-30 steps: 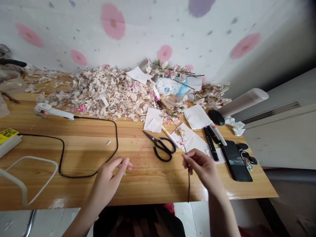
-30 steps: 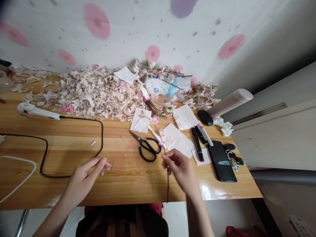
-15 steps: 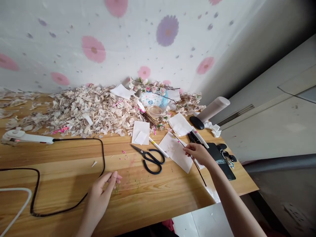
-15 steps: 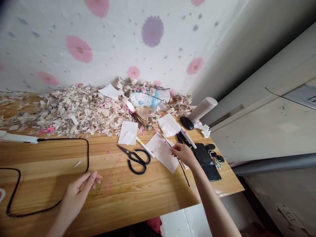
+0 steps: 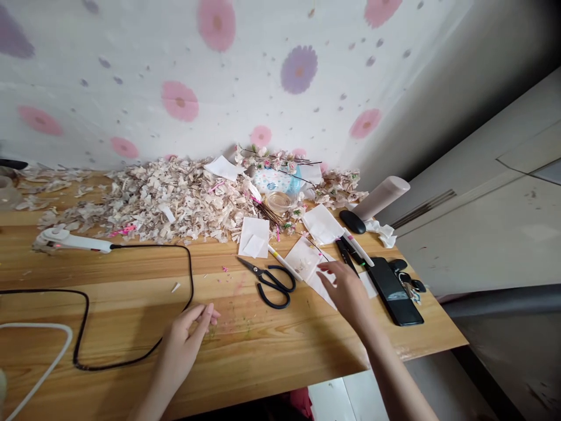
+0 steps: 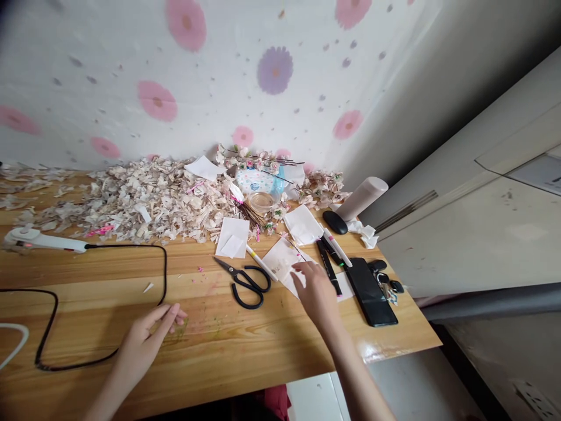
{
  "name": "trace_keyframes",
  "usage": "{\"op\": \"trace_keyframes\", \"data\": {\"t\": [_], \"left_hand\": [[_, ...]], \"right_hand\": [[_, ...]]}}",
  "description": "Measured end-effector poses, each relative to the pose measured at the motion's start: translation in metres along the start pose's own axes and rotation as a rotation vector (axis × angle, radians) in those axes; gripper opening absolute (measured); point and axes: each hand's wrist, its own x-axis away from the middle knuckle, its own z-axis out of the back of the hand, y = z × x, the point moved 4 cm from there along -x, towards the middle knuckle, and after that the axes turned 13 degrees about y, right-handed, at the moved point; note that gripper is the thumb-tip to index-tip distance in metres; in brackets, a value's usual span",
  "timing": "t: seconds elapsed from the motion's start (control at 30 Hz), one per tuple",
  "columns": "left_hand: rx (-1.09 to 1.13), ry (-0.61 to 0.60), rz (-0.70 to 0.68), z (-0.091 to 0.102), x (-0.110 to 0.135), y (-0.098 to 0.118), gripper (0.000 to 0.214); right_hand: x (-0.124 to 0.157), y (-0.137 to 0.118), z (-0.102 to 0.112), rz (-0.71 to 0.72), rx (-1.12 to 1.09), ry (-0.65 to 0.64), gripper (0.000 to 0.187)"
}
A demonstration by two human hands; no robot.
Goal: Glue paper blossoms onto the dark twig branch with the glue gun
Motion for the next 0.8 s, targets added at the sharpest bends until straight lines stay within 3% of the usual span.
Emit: {"op": "trace_keyframes", "data": {"t": [0.13,0.2,0.37,0.5,0.8], "left_hand": [[0.003,-0.091,-0.042,-0.008,0.001,0.009,0.038],[-0.027,-0.161,-0.122,-0.011,-0.001,0.016,0.035],[-0.139,-0.267,-0.379,-0.017,-0.020,0.034,0.036],[-0.222,-0.283,-0.549,-0.029,-0.029,0.041,0.038],[-0.258,-0.245,-0.698,-0.041,-0.008,0.029,0.036]], "right_hand": [[0.010,-0.044,-0.017,0.204,-0.098,-0.126,0.012],[0.009,-0.052,-0.022,0.232,-0.084,-0.139,0.014],[-0.009,-0.020,-0.021,0.100,0.041,-0.025,0.015],[-0.015,0.008,-0.022,0.090,0.053,-0.030,0.011],[-0.014,0.003,-0.034,0.155,0.054,-0.004,0.014]]}}
